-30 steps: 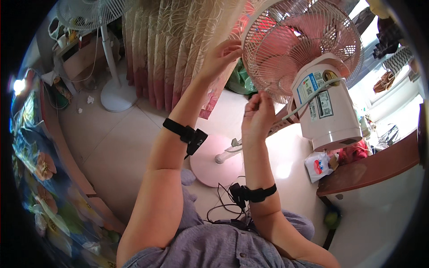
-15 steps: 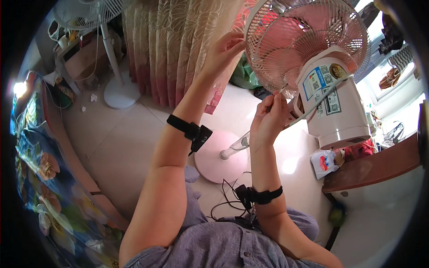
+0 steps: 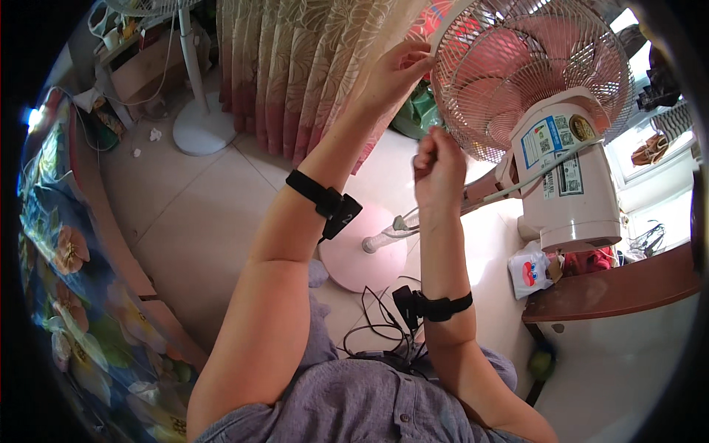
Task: The recorder is repairing a stand fan by assembling the grill and tightening a screw.
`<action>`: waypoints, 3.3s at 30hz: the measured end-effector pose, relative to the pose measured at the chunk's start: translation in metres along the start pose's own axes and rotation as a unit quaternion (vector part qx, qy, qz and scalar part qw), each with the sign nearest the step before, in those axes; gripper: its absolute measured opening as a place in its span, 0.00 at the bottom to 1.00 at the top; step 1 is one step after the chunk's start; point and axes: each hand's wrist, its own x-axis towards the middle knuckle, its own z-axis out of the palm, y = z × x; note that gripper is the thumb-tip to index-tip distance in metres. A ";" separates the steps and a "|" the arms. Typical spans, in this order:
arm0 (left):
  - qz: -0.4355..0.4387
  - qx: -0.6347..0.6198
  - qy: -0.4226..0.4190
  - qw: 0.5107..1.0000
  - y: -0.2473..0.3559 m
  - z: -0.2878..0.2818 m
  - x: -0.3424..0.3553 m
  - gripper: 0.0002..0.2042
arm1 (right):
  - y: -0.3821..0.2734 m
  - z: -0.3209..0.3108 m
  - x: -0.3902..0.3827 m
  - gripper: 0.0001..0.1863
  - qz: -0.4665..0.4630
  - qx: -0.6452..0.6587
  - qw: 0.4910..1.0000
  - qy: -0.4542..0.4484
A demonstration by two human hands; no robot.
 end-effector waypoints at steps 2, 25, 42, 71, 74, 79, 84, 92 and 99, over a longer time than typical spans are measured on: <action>-0.004 0.020 -0.005 1.000 0.002 0.003 0.001 0.19 | -0.008 -0.019 0.009 0.05 -0.051 0.034 0.998 -0.002; -0.030 0.060 0.004 0.998 -0.001 0.001 0.001 0.19 | -0.013 -0.026 0.009 0.05 -0.106 0.155 0.979 0.082; -0.021 0.077 0.008 0.997 0.002 -0.003 0.001 0.19 | 0.003 -0.015 -0.007 0.04 -0.106 0.122 0.975 0.154; -0.047 0.052 -0.046 0.996 -0.007 -0.011 -0.002 0.18 | 0.051 -0.057 0.035 0.04 -0.047 0.129 0.990 0.045; -0.034 0.059 -0.064 0.996 -0.017 -0.025 0.005 0.18 | 0.032 -0.041 0.051 0.04 -0.059 0.158 0.980 0.108; -0.108 0.195 -0.017 0.975 -0.002 -0.093 0.014 0.28 | 0.031 -0.020 0.008 0.05 -0.046 0.085 0.994 0.054; -0.108 0.192 -0.033 0.975 -0.025 -0.078 -0.001 0.16 | 0.029 -0.046 -0.056 0.07 -0.080 -0.006 0.997 0.005; -0.117 0.406 -0.354 0.834 -0.074 0.000 -0.036 0.24 | 0.003 -0.054 -0.108 0.05 -0.128 -0.139 0.980 -0.060; -0.206 0.316 -0.456 0.806 -0.065 0.007 -0.047 0.22 | -0.035 0.006 -0.105 0.07 -0.251 -0.227 0.903 -0.264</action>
